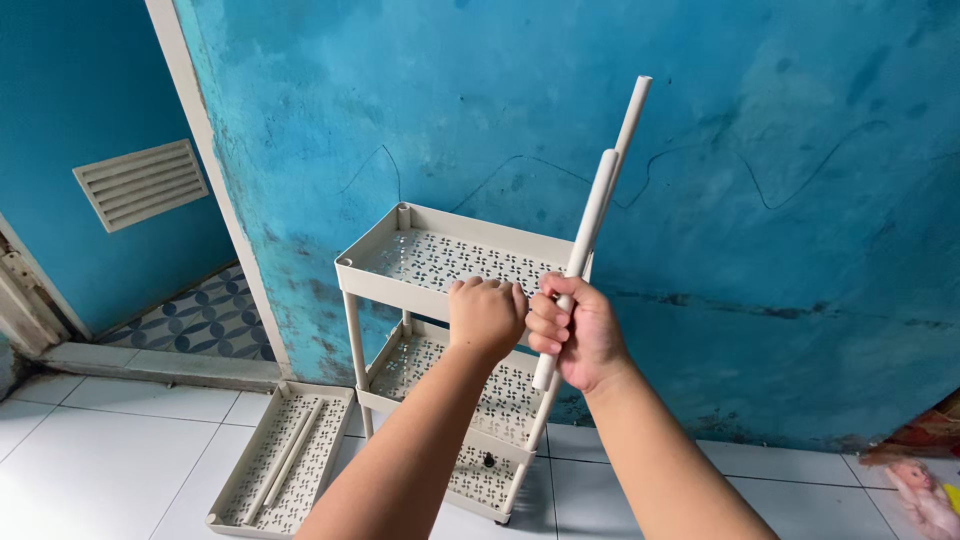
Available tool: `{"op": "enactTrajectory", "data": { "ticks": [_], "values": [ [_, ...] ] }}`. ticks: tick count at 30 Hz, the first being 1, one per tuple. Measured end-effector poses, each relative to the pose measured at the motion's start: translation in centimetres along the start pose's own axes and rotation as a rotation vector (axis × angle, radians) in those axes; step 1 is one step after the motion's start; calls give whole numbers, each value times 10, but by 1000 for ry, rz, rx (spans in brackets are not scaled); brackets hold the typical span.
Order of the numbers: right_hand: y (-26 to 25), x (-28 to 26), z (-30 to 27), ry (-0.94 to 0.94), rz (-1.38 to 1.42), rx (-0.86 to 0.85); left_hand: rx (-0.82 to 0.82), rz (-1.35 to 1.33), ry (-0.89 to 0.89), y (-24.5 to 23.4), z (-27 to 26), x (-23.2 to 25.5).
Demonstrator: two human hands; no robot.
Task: The person assembles a white plastic three-tier rolling cart by inserting vertical support poles into the perforated trays and securing them. The person handles the trays and poles by hand, aligning and pushing the poles into place to form the cart structure.
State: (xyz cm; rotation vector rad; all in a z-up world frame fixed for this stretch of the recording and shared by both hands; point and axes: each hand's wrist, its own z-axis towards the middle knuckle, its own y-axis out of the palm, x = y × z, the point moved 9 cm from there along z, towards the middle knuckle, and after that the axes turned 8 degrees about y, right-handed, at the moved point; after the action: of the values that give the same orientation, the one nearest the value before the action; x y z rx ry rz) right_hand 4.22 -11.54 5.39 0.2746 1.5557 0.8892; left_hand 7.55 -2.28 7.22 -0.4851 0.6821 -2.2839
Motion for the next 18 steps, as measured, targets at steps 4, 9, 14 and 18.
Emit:
{"op": "enactTrajectory", "data": {
  "ticks": [4, 9, 14, 18],
  "values": [
    [15, 27, -3, 76, -15, 5, 378, -264, 127, -45, -32, -6],
    [31, 76, 1, 240, -254, 29, 606, -516, -276, -46, -109, -86],
    [47, 144, 32, 389, -368, 39, 618, -784, -771, -13, -201, -190],
    [43, 212, 70, 518, -370, 58, 601, -817, -900, -6, -265, -248]
  ]
}}
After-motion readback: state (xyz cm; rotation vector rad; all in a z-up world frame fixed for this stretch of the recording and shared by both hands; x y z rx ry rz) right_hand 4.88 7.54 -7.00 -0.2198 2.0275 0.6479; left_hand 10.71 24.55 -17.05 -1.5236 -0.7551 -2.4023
